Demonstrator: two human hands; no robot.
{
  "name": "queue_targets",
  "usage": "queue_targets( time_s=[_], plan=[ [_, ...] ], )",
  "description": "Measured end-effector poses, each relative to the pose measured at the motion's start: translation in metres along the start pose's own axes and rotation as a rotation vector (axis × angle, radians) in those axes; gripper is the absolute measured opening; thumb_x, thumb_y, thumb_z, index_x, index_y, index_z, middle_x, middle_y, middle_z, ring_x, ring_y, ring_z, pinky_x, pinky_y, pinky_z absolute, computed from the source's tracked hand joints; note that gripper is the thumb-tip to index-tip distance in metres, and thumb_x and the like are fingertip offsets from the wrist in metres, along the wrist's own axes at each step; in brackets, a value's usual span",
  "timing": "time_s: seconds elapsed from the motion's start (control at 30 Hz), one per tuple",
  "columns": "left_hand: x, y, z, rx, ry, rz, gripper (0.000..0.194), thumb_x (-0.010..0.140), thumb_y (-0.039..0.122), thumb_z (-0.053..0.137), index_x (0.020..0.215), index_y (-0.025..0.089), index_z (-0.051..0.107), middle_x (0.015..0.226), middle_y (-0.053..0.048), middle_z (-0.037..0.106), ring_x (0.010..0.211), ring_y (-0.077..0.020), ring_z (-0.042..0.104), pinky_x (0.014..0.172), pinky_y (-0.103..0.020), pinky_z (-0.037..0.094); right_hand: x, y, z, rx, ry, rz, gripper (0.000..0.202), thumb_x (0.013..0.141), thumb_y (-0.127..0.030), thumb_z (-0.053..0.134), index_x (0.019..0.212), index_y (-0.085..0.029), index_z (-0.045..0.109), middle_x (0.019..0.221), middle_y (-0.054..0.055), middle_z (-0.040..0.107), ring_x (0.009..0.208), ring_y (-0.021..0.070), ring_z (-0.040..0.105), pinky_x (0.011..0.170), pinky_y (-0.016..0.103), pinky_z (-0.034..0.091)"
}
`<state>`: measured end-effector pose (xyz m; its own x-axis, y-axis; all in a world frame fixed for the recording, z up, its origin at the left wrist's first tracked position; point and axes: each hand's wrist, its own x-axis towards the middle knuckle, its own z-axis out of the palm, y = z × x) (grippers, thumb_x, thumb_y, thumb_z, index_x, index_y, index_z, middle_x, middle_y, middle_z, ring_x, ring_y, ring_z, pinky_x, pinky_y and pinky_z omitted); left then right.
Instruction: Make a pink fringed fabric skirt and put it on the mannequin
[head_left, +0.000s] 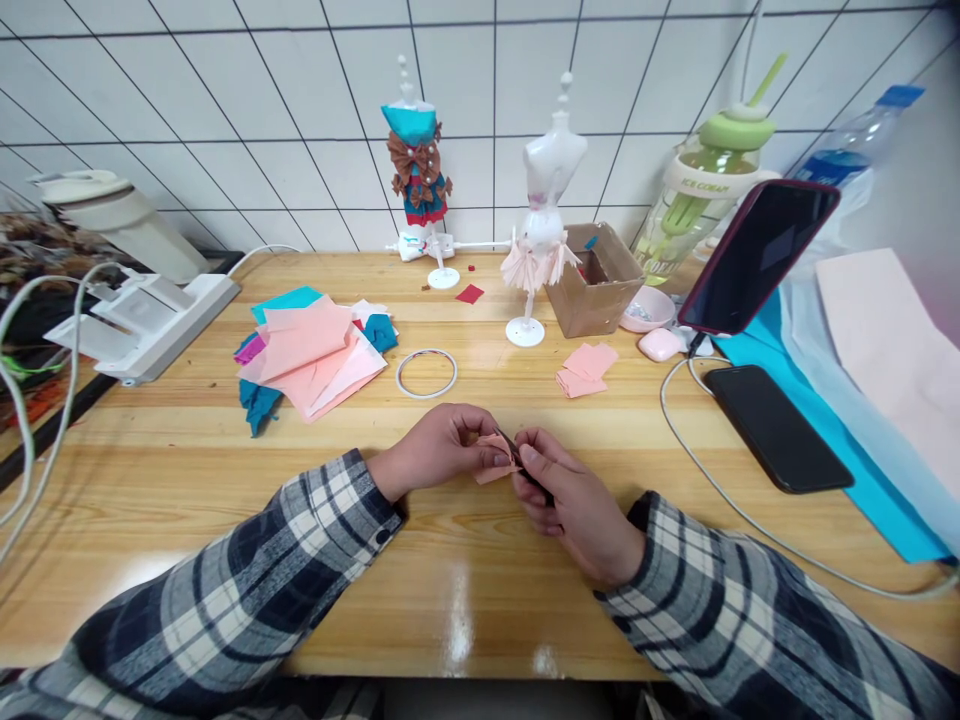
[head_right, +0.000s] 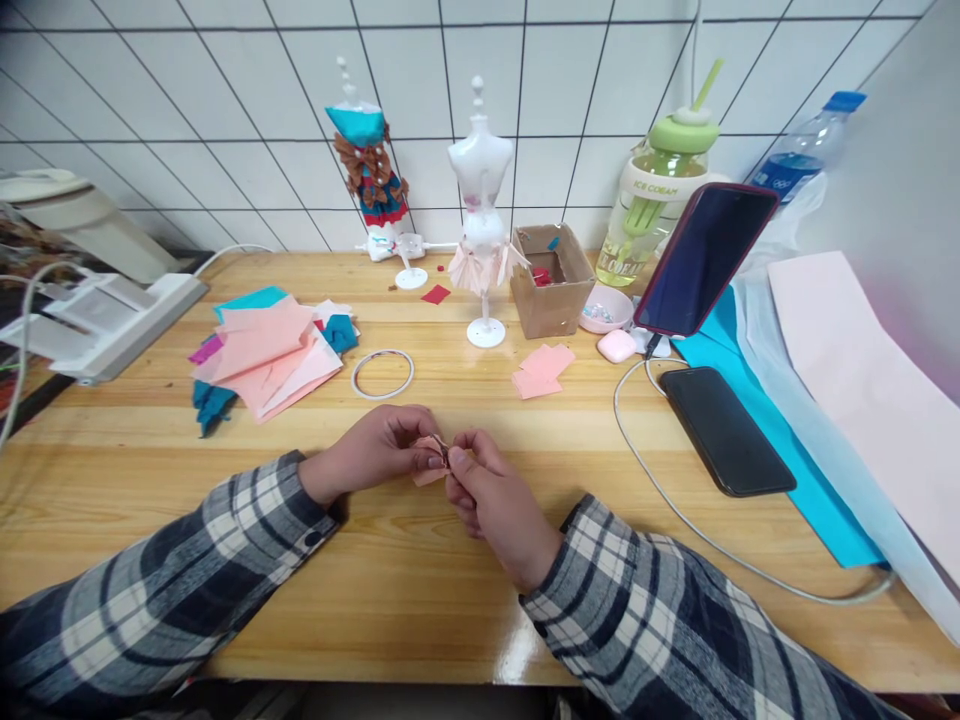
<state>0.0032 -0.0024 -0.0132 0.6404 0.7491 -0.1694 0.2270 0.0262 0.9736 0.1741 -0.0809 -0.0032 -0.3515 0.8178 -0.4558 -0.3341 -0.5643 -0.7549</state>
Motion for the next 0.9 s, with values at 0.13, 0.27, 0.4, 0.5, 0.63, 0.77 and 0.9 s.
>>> queue_targets(
  time_s=[0.13, 0.27, 0.4, 0.5, 0.63, 0.77, 0.9],
  plan=[
    [-0.0004, 0.0033, -0.0005, -0.009, 0.005, -0.019, 0.023, 0.071, 0.032, 0.074, 0.073, 0.011, 0.065, 0.068, -0.001, 0.066, 0.062, -0.009, 0.057, 0.06, -0.019, 0.045, -0.0008, -0.0029, -0.0012, 0.042, -0.023, 0.008, 0.033, 0.084, -0.052, 0.054, 0.091, -0.026, 0.037, 0.055, -0.012, 0.034, 0.04, 0.0039, 0.014, 0.038, 0.017, 0.008],
    [-0.0007, 0.0046, -0.0017, -0.034, -0.001, -0.035, 0.022, 0.071, 0.031, 0.075, 0.074, 0.011, 0.066, 0.07, -0.001, 0.067, 0.062, -0.0088, 0.057, 0.059, -0.019, 0.045, -0.0018, -0.0047, -0.002, 0.068, -0.05, 0.022, 0.029, 0.086, -0.05, 0.053, 0.091, -0.026, 0.036, 0.055, -0.012, 0.033, 0.039, 0.0041, 0.012, 0.037, 0.016, 0.008],
    [-0.0011, 0.0044, -0.0026, -0.048, 0.014, -0.042, 0.026, 0.069, 0.034, 0.076, 0.072, 0.012, 0.064, 0.07, -0.001, 0.067, 0.062, -0.0095, 0.057, 0.059, -0.019, 0.045, -0.0028, -0.0057, -0.0019, 0.079, -0.059, 0.031, 0.028, 0.087, -0.05, 0.052, 0.09, -0.027, 0.036, 0.055, -0.012, 0.034, 0.04, 0.0043, 0.011, 0.036, 0.016, 0.008],
    [-0.0013, 0.005, -0.003, -0.036, 0.006, -0.052, 0.028, 0.069, 0.036, 0.076, 0.072, 0.011, 0.064, 0.069, -0.002, 0.067, 0.062, -0.0096, 0.057, 0.058, -0.02, 0.044, -0.0029, -0.0054, -0.0021, 0.083, -0.063, 0.033, 0.026, 0.089, -0.048, 0.05, 0.09, -0.027, 0.035, 0.055, -0.012, 0.034, 0.04, 0.0042, 0.011, 0.036, 0.016, 0.008],
    [-0.0013, 0.007, -0.0028, -0.002, -0.003, -0.048, 0.028, 0.07, 0.036, 0.076, 0.073, 0.011, 0.065, 0.068, -0.001, 0.065, 0.06, -0.009, 0.055, 0.057, -0.019, 0.044, -0.0023, -0.0039, -0.0025, 0.101, -0.059, 0.037, 0.027, 0.088, -0.047, 0.051, 0.09, -0.026, 0.035, 0.055, -0.012, 0.032, 0.04, 0.0041, 0.011, 0.036, 0.016, 0.007],
    [-0.0012, 0.0082, -0.0021, 0.011, 0.001, -0.031, 0.026, 0.071, 0.035, 0.075, 0.073, 0.011, 0.065, 0.066, -0.001, 0.064, 0.059, -0.0082, 0.054, 0.057, -0.019, 0.045, -0.002, -0.0032, -0.002, 0.098, -0.053, 0.023, 0.031, 0.085, -0.049, 0.055, 0.089, -0.026, 0.035, 0.055, -0.012, 0.031, 0.04, 0.0039, 0.012, 0.037, 0.017, 0.006],
    [-0.0012, 0.0072, -0.0018, 0.006, 0.001, -0.021, 0.026, 0.071, 0.035, 0.075, 0.072, 0.011, 0.065, 0.066, 0.0, 0.064, 0.058, -0.0078, 0.053, 0.057, -0.018, 0.045, -0.0021, -0.0029, -0.0015, 0.089, -0.049, 0.016, 0.032, 0.084, -0.05, 0.056, 0.088, -0.026, 0.035, 0.055, -0.012, 0.031, 0.04, 0.0039, 0.012, 0.037, 0.018, 0.006]
  ],
)
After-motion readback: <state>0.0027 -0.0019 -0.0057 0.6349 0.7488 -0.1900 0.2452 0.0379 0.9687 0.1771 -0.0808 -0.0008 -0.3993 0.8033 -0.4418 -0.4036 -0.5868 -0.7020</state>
